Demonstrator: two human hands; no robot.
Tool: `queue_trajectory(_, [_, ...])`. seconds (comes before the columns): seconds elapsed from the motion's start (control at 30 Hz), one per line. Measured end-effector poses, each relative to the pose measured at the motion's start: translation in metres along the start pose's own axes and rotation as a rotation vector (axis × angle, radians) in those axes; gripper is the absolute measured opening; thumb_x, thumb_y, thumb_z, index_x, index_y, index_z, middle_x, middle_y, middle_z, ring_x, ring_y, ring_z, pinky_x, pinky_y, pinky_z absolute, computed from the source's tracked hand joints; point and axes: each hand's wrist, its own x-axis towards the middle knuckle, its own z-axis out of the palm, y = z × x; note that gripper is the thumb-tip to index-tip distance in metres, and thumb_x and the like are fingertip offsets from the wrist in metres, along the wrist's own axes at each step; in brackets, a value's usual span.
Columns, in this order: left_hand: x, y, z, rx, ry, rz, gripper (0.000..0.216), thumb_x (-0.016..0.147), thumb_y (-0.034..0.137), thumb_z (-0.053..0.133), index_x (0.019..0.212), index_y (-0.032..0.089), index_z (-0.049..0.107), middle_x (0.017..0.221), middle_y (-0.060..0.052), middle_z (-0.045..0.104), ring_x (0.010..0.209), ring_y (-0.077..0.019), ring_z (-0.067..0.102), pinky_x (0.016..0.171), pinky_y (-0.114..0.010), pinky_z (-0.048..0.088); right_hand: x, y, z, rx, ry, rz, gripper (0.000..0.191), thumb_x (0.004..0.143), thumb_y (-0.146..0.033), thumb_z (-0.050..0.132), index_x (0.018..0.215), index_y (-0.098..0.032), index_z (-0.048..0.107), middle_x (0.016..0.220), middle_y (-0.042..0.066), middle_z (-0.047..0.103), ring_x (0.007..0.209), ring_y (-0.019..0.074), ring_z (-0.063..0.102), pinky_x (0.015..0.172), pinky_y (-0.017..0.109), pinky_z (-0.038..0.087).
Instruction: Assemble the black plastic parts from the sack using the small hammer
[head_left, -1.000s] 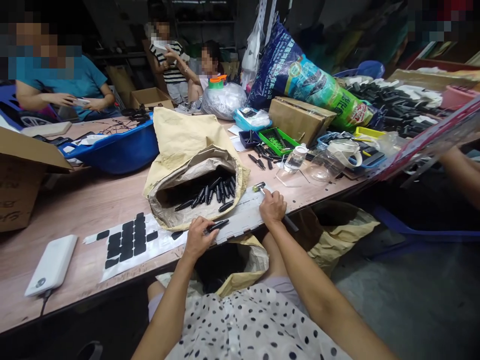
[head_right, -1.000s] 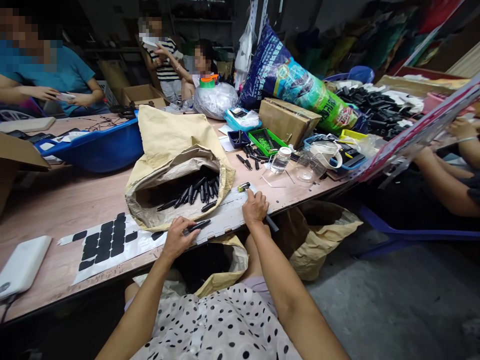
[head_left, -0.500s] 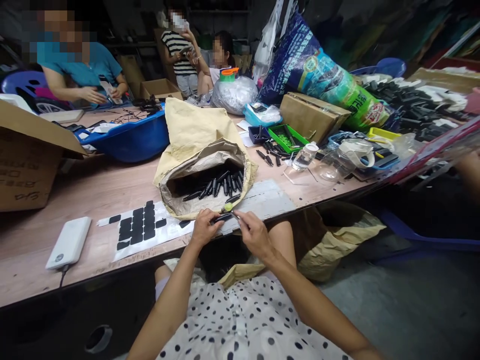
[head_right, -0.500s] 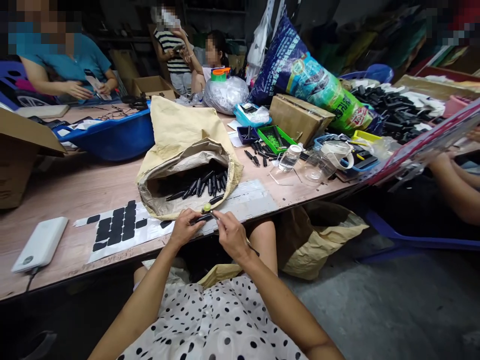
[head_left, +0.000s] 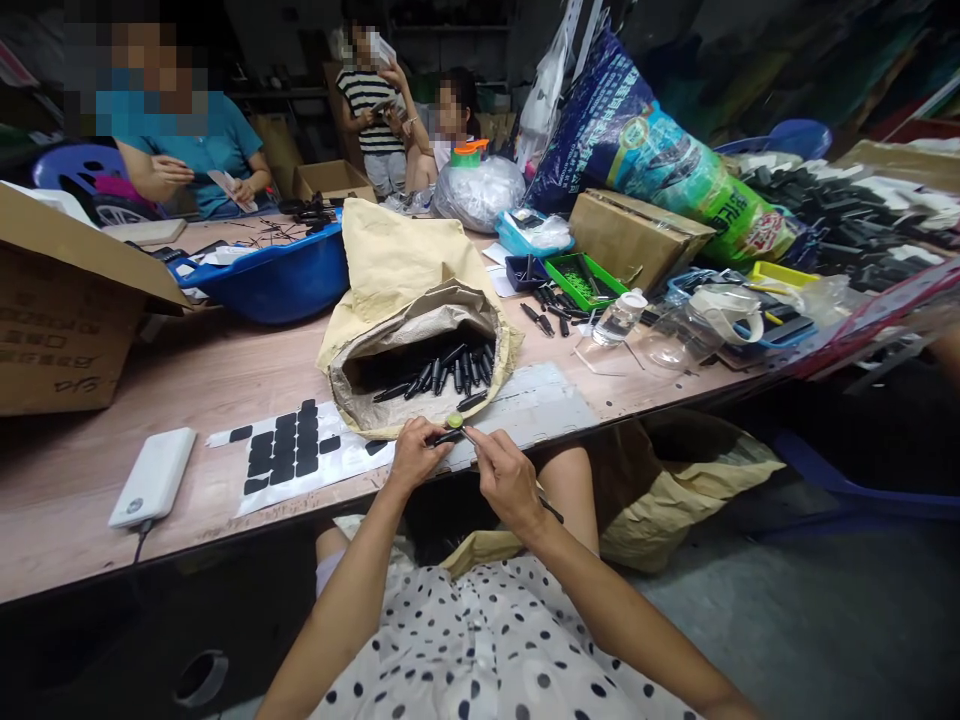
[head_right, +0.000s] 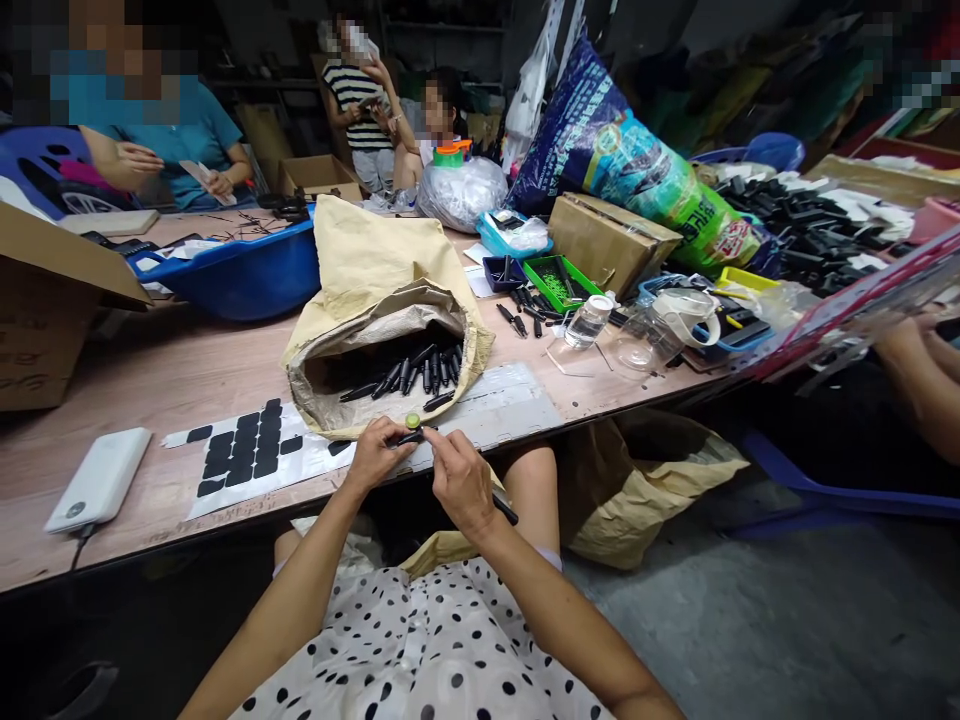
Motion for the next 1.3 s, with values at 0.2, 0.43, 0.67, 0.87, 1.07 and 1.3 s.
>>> queue_trajectory(0.2, [-0.001, -0.001, 0.002, 0.038, 0.019, -0.005, 0.012, 0.071, 0.016, 0.075, 0.080, 0.023, 0.074, 0.077, -0.001, 0.065, 0.080, -0.0202, 0.059, 0.079, -0.036, 0.050, 0.000, 0.005, 0.001, 0.032, -0.022, 0.025, 0.042, 0.097, -0.015, 0.042, 0.125, -0.025, 0.071, 0.087, 0.004, 0.067, 0.082, 0.0157, 0.065, 0.076, 0.022, 0.051])
queue_trajectory(0.43, [-0.006, 0.004, 0.002, 0.077, 0.035, 0.025, 0.012, 0.072, 0.020, 0.076, 0.082, 0.022, 0.070, 0.080, -0.001, 0.063, 0.083, -0.0215, 0.058, 0.079, -0.036, 0.048, 0.040, 0.046, -0.023, -0.109, 0.231, 0.298, 0.042, 0.100, -0.022, 0.038, 0.130, -0.024, 0.068, 0.104, 0.010, 0.065, 0.100, 0.0219, 0.059, 0.086, 0.030, 0.046])
queue_trajectory(0.67, [-0.005, 0.003, 0.007, 0.121, 0.038, 0.056, 0.006, 0.079, 0.026, 0.075, 0.082, 0.024, 0.070, 0.078, -0.002, 0.061, 0.081, -0.0217, 0.057, 0.077, -0.036, 0.048, 0.080, 0.112, -0.019, -0.363, 0.172, 0.635, 0.037, 0.091, -0.015, 0.051, 0.118, -0.025, 0.075, 0.094, 0.009, 0.057, 0.087, 0.0222, 0.050, 0.069, 0.031, 0.031])
queue_trajectory(0.87, [-0.017, 0.009, -0.001, 0.142, 0.004, 0.164, 0.009, 0.081, 0.030, 0.073, 0.086, 0.023, 0.070, 0.086, -0.004, 0.064, 0.085, -0.0223, 0.058, 0.081, -0.038, 0.047, 0.078, 0.111, -0.005, -0.488, 0.166, 0.540, 0.036, 0.095, -0.018, 0.047, 0.117, -0.026, 0.075, 0.093, 0.010, 0.056, 0.089, 0.0233, 0.047, 0.067, 0.032, 0.025])
queue_trajectory(1.07, [-0.066, 0.020, 0.005, 0.264, -0.051, 0.313, 0.021, 0.076, 0.035, 0.078, 0.094, 0.026, 0.073, 0.116, -0.010, 0.064, 0.109, -0.0303, 0.056, 0.093, -0.045, 0.044, 0.078, 0.113, -0.003, -0.516, 0.144, 0.521, 0.036, 0.096, -0.019, 0.047, 0.121, -0.023, 0.073, 0.096, 0.012, 0.057, 0.091, 0.0244, 0.047, 0.069, 0.033, 0.025])
queue_trajectory(1.3, [-0.031, 0.027, 0.009, 0.205, 0.145, 0.145, 0.015, 0.091, 0.034, 0.063, 0.099, 0.025, 0.071, 0.100, -0.008, 0.067, 0.098, -0.0268, 0.058, 0.090, -0.044, 0.045, 0.079, 0.109, -0.002, -0.546, 0.121, 0.519, 0.037, 0.096, -0.018, 0.046, 0.123, -0.023, 0.071, 0.099, 0.012, 0.057, 0.093, 0.0253, 0.048, 0.071, 0.033, 0.027])
